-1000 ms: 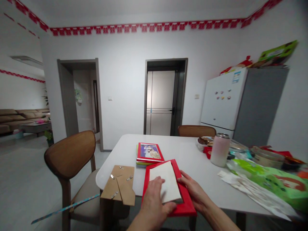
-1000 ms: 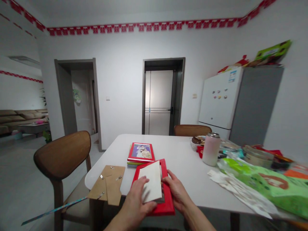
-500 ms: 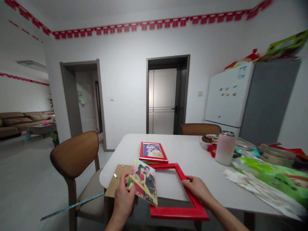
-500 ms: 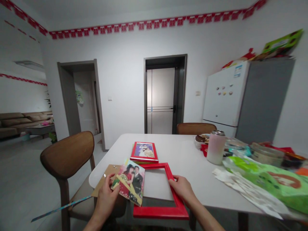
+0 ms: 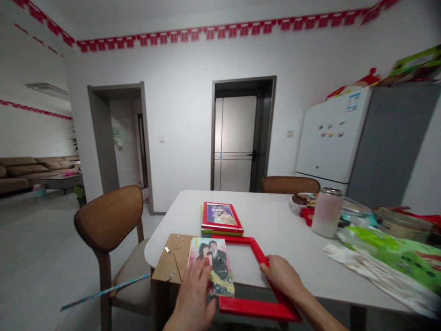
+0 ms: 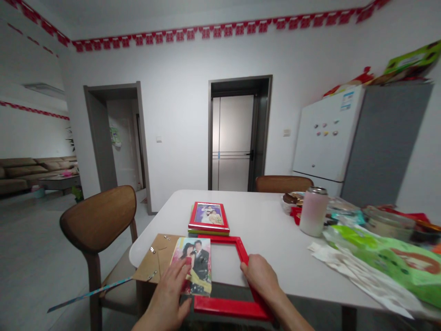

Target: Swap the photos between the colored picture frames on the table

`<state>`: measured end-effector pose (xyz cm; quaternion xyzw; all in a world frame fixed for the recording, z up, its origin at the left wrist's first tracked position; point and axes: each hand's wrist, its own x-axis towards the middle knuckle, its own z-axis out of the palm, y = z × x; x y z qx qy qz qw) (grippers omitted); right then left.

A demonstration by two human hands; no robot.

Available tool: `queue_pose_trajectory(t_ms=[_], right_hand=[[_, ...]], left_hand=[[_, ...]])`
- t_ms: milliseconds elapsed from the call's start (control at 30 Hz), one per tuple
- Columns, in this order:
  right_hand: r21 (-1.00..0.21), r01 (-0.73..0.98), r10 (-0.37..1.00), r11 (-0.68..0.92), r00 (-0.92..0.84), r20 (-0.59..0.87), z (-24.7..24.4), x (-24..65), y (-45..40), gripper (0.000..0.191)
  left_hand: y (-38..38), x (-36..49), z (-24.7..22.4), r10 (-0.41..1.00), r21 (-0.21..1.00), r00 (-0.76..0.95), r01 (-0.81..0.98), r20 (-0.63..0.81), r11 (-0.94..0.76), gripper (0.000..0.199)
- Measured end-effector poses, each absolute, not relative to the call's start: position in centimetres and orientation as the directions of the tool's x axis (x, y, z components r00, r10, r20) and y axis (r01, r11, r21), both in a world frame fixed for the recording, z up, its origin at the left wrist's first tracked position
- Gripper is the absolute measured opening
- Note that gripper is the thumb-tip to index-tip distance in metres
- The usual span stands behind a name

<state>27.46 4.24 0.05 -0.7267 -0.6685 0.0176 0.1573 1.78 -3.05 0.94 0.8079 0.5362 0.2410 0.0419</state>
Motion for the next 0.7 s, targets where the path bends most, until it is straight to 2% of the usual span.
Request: queue_pose_trajectory(t_ms=[133,233,300,367,400,500,567,633,700], right_hand=[[-0.331,0.943,0.936,0.045,0.077,0.345,0.7,26.7,3.6,0.036],[-0.572,0.792,0.907,0.214,0.057,0.418,2.0,25.1,2.6,0.035],[-0.794,0.561,0.949,0.232,0.048,0.312,2.7,23.3,1.8,0.033],[-0.952,0.279,0.991,0.129,-0.011,0.131,2.9,21.2,1.1,0.031],[-0.988,0.149,0.998,0.045,-0.05,0.038,2.9,20.2,0.9,0.031],[-0.975,-0.147,0.981,-0.169,-0.118,-0.152,2.2,17.9,0.6,0.03],[-0.953,-0.261,0.988,-0.152,-0.072,-0.138,2.0,17.8,0.7,0.031],[-0.968,-0.248,0.998,-0.042,0.038,-0.054,2.2,19.0,1.1,0.035],[-0.996,-0.08,0.993,0.027,0.118,0.018,2.9,21.1,1.7,0.037]], left_hand=[[-1.6,3.2,-0.4,0.875,0.287,0.383,0.838,0.296,-0.464,0.057],[-0.5,2.8,-0.6,0.855,0.332,0.342,0.814,0.389,-0.477,0.053],[-0.3,2.3,0.4,0.819,0.435,0.253,0.746,0.516,-0.504,0.051],[-0.6,2.3,1.9,0.803,0.602,0.073,0.621,0.592,-0.501,0.045],[-0.9,2.6,2.7,0.81,0.695,-0.03,0.532,0.586,-0.483,0.04],[-1.9,4.8,4.0,0.882,0.907,-0.215,0.128,0.42,-0.401,0.037],[-2.2,6.5,3.7,0.935,0.929,-0.186,-0.16,0.303,-0.333,0.043],[-2.2,7.8,2.9,0.96,0.91,-0.125,-0.31,0.249,-0.277,0.047],[-2.0,8.1,1.9,0.972,0.926,-0.074,-0.298,0.222,-0.234,0.051]])
